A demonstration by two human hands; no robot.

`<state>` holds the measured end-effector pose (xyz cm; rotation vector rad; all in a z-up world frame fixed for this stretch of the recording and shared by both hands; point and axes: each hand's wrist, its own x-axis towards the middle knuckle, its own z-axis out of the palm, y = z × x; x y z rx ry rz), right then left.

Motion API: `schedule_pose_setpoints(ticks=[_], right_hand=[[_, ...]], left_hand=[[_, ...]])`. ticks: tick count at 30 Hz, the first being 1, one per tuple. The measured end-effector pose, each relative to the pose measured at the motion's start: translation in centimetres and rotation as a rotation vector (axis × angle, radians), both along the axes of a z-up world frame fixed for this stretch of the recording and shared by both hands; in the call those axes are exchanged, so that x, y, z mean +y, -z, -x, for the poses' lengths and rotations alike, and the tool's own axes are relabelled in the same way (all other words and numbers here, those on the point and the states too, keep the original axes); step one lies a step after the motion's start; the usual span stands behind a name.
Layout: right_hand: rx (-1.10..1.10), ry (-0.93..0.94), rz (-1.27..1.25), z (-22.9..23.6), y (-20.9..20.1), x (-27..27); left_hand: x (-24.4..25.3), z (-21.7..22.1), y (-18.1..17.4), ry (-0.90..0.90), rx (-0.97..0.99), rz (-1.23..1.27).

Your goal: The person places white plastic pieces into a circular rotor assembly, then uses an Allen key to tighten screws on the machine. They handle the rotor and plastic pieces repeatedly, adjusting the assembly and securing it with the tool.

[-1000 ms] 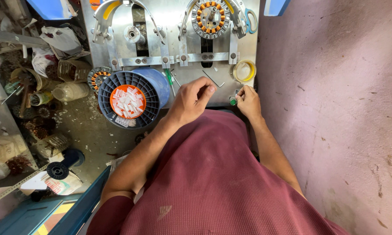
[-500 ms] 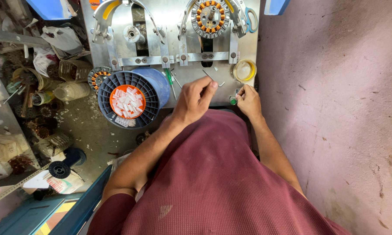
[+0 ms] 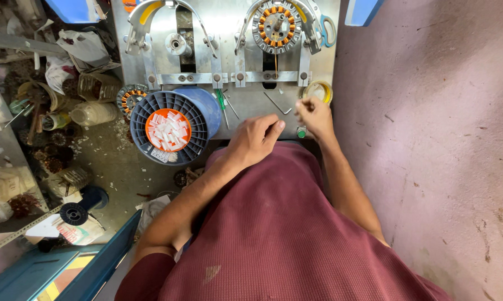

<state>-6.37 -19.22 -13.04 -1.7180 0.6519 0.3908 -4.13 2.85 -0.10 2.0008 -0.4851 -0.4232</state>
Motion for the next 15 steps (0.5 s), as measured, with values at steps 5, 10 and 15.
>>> schedule_pose_setpoints(ticks=[5,10,15], right_hand=[[0.052,0.251,-0.788,-8.9,-5.1,3.1],[-0.533,0.110,0.044,-16.1,-5.9,4.1],[-0.581,-0.075,0.909,-13.5,-6.3,-1.8]], left_hand=[[-0.3,0.4,1.1,0.060,0.026,-0.121],[-0.3,0.2,1.6,0.025,0.074,-0.130],[2.4,0.7,0.7,-0.003,0.063,0.018]])
